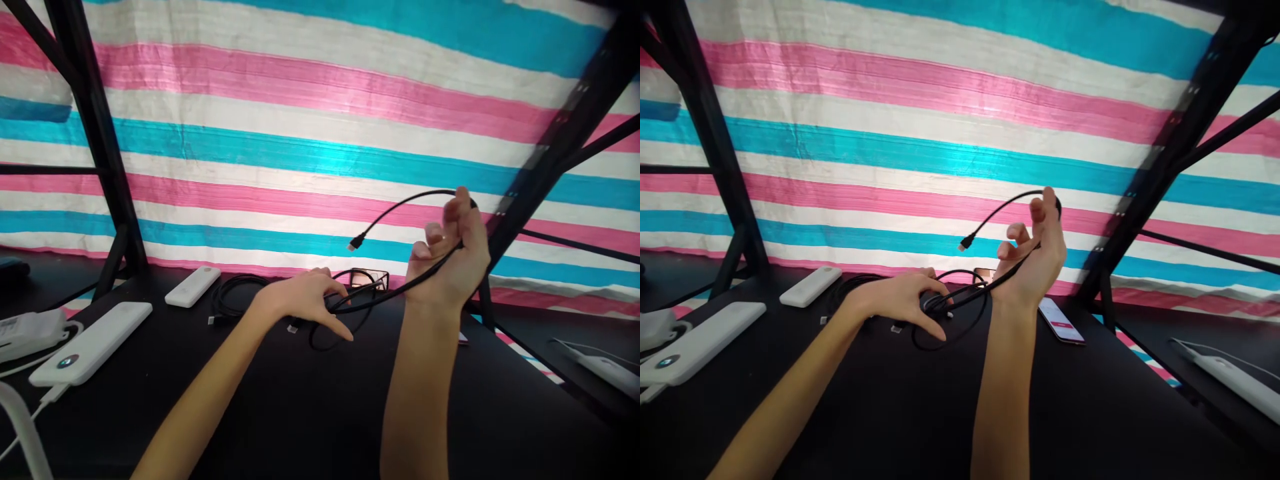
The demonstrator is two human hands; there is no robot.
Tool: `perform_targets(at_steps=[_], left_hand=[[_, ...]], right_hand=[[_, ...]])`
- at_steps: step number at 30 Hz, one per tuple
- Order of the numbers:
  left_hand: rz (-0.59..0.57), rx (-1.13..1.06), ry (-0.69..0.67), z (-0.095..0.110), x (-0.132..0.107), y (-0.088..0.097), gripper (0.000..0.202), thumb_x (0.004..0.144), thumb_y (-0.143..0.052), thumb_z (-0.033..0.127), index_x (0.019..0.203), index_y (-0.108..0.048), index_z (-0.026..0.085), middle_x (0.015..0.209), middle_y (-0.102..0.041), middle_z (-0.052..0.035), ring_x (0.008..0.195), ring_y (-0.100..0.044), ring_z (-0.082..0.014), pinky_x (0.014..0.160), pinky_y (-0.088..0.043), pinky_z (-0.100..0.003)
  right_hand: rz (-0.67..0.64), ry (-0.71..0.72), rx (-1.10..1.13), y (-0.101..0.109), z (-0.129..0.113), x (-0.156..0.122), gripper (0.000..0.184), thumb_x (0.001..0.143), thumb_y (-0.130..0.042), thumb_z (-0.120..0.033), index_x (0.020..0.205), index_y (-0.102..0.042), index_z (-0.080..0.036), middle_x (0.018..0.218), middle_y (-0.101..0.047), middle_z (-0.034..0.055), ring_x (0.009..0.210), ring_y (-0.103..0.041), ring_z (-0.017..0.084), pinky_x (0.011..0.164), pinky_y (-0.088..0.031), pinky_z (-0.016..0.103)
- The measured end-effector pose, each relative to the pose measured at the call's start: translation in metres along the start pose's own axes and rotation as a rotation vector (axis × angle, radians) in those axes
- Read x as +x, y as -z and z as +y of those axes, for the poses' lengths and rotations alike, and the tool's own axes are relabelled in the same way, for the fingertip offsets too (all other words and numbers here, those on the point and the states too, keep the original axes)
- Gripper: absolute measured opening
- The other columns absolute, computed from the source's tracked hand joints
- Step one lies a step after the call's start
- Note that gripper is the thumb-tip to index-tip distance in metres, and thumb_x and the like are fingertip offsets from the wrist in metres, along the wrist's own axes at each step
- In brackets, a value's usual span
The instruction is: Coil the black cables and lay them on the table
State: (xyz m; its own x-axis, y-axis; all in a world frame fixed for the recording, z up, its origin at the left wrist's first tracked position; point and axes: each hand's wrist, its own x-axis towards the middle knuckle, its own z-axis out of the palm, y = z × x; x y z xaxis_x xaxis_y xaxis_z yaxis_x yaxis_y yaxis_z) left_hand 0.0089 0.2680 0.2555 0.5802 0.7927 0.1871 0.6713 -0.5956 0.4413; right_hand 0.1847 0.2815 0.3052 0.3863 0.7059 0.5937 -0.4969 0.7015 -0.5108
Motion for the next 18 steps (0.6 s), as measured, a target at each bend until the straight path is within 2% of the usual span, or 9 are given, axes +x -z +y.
perform_targets(at_steps=[3, 4, 6, 9, 11, 14, 16, 18], left_hand=[[0.047, 0.097, -0.05, 0.007, 0.011, -0.014, 0.024, 0.075, -0.066, 0.04, 0.083, -0.07, 0.018, 0.083, -0.053, -0.0053, 0.082, -0.054, -0.0212, 0.068, -0.038, -0.029], [0.067, 0.087, -0.057, 0.006, 0.013, -0.016, 0.02, 0.08, -0.061, 0.035, 0.08, -0.07, 0.017, 0.08, -0.053, -0.0051, 0.078, -0.054, -0.0195, 0.066, -0.037, -0.028], [0.128, 0.006, -0.063, 0.002, 0.017, -0.015, 0.026, 0.085, -0.053, 0.034, 0.079, -0.07, 0.015, 0.077, -0.053, -0.0044, 0.07, -0.052, -0.0165, 0.061, -0.035, -0.027], [0.29, -0.164, -0.052, -0.007, 0.013, -0.003, 0.037, 0.082, -0.055, 0.047, 0.076, -0.071, 0.015, 0.067, -0.052, -0.0016, 0.062, -0.046, -0.0139, 0.055, -0.03, -0.026], [0.4, -0.25, -0.024, -0.01, 0.006, 0.009, 0.039, 0.079, -0.058, 0.051, 0.072, -0.071, 0.015, 0.059, -0.047, 0.0007, 0.056, -0.04, -0.0118, 0.052, -0.026, -0.026], [0.509, -0.309, 0.009, -0.007, -0.006, 0.024, 0.037, 0.077, -0.061, 0.05, 0.07, -0.071, 0.015, 0.054, -0.04, 0.0027, 0.052, -0.032, -0.0093, 0.049, -0.021, -0.025], [0.546, -0.32, 0.02, -0.002, -0.014, 0.031, 0.036, 0.077, -0.062, 0.048, 0.069, -0.072, 0.015, 0.053, -0.037, 0.0035, 0.051, -0.029, -0.0084, 0.048, -0.02, -0.025], [0.582, -0.337, 0.034, 0.003, -0.022, 0.036, 0.036, 0.076, -0.062, 0.048, 0.07, -0.073, 0.014, 0.051, -0.033, 0.0041, 0.05, -0.026, -0.0078, 0.047, -0.018, -0.025]], right_hand=[[0.071, 0.048, 0.098, -0.001, -0.002, 0.003, 0.016, 0.082, -0.052, -0.029, 0.089, -0.067, -0.027, 0.107, -0.058, -0.0029, 0.046, -0.042, 0.001, 0.029, -0.033, 0.013], [0.098, 0.051, 0.094, 0.001, -0.002, 0.006, 0.015, 0.082, -0.053, -0.028, 0.088, -0.067, -0.026, 0.103, -0.059, -0.0027, 0.044, -0.041, 0.001, 0.029, -0.032, 0.013], [0.163, 0.003, 0.056, 0.009, 0.0, 0.015, 0.01, 0.082, -0.055, -0.024, 0.084, -0.065, -0.022, 0.092, -0.061, -0.0023, 0.041, -0.038, 0.001, 0.029, -0.031, 0.013], [0.234, -0.171, -0.024, 0.027, 0.009, 0.032, 0.01, 0.082, -0.054, -0.017, 0.077, -0.062, -0.019, 0.077, -0.061, -0.003, 0.041, -0.041, 0.002, 0.037, -0.04, 0.014], [0.181, -0.338, -0.151, 0.039, 0.016, 0.039, 0.013, 0.083, -0.051, -0.017, 0.079, -0.064, -0.02, 0.073, -0.062, -0.0026, 0.045, -0.048, 0.004, 0.04, -0.043, 0.015], [0.02, -0.531, -0.518, 0.05, 0.022, 0.04, 0.025, 0.086, -0.048, -0.029, 0.08, -0.068, -0.017, 0.07, -0.066, 0.0025, 0.052, -0.059, 0.01, 0.039, -0.045, 0.018], [-0.06, -0.573, -0.764, 0.051, 0.021, 0.036, 0.038, 0.087, -0.045, -0.037, 0.071, -0.069, -0.013, 0.063, -0.066, 0.0067, 0.05, -0.061, 0.014, 0.04, -0.046, 0.022], [-0.102, -0.525, -0.936, 0.049, 0.02, 0.031, 0.042, 0.083, -0.05, -0.043, 0.057, -0.066, -0.013, 0.052, -0.062, 0.0073, 0.045, -0.059, 0.015, 0.042, -0.047, 0.025]])
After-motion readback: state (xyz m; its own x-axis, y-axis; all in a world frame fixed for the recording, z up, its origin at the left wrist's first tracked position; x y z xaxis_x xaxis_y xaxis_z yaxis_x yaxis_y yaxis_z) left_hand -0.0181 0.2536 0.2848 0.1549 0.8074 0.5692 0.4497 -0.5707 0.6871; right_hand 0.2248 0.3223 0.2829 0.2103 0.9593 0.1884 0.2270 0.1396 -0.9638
